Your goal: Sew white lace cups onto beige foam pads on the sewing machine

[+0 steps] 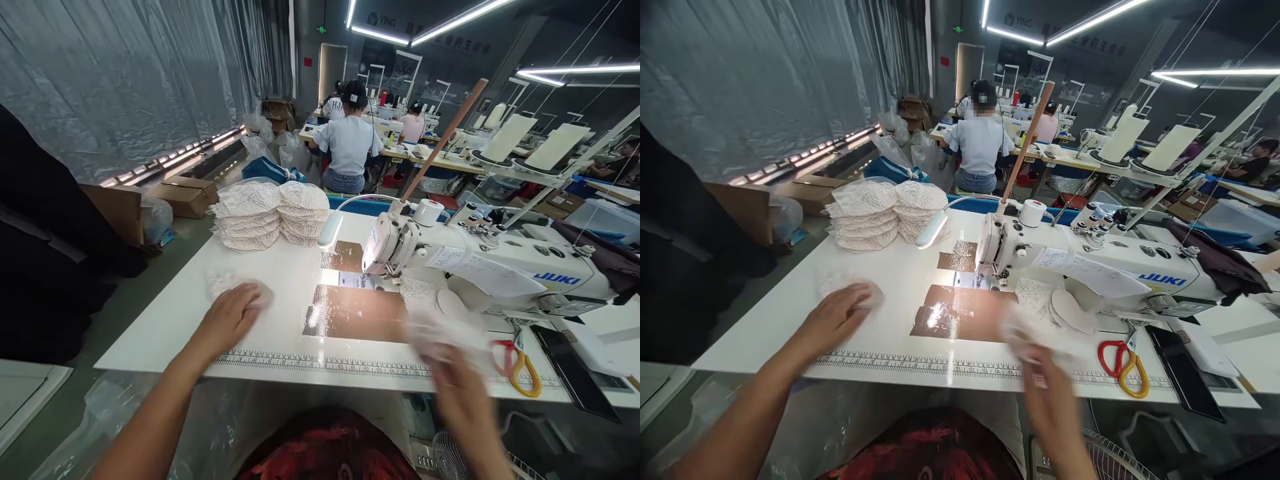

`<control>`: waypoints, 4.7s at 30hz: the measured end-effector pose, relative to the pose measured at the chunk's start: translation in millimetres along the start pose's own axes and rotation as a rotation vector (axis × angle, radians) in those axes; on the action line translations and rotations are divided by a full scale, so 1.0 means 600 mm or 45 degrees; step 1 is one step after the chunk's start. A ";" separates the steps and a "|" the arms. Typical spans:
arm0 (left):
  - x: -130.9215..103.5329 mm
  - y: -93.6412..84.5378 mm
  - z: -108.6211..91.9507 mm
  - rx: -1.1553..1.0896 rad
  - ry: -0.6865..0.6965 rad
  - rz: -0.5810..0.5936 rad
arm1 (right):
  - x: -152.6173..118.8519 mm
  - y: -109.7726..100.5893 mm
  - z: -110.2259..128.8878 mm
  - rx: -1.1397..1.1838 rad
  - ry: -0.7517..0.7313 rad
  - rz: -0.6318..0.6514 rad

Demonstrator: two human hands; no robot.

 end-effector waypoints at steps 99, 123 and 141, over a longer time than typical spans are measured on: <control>-0.026 0.065 -0.228 -0.991 0.039 0.630 | 0.093 0.162 -0.031 0.150 -0.035 0.517; -0.016 0.085 -0.237 -1.186 -0.124 0.546 | 0.110 0.149 -0.046 0.239 0.080 0.620; 0.001 0.120 -0.263 -1.756 -0.601 0.824 | 0.121 0.143 -0.028 0.157 0.181 0.640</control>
Point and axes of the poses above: each hand's wrist, its own x-axis towards the middle knuckle, its own y-axis out of the palm, z = x × y, the point moved 3 cm from there along x, towards the middle knuckle, and after that the axes turned 9 degrees about -z, right-handed, at the moved point
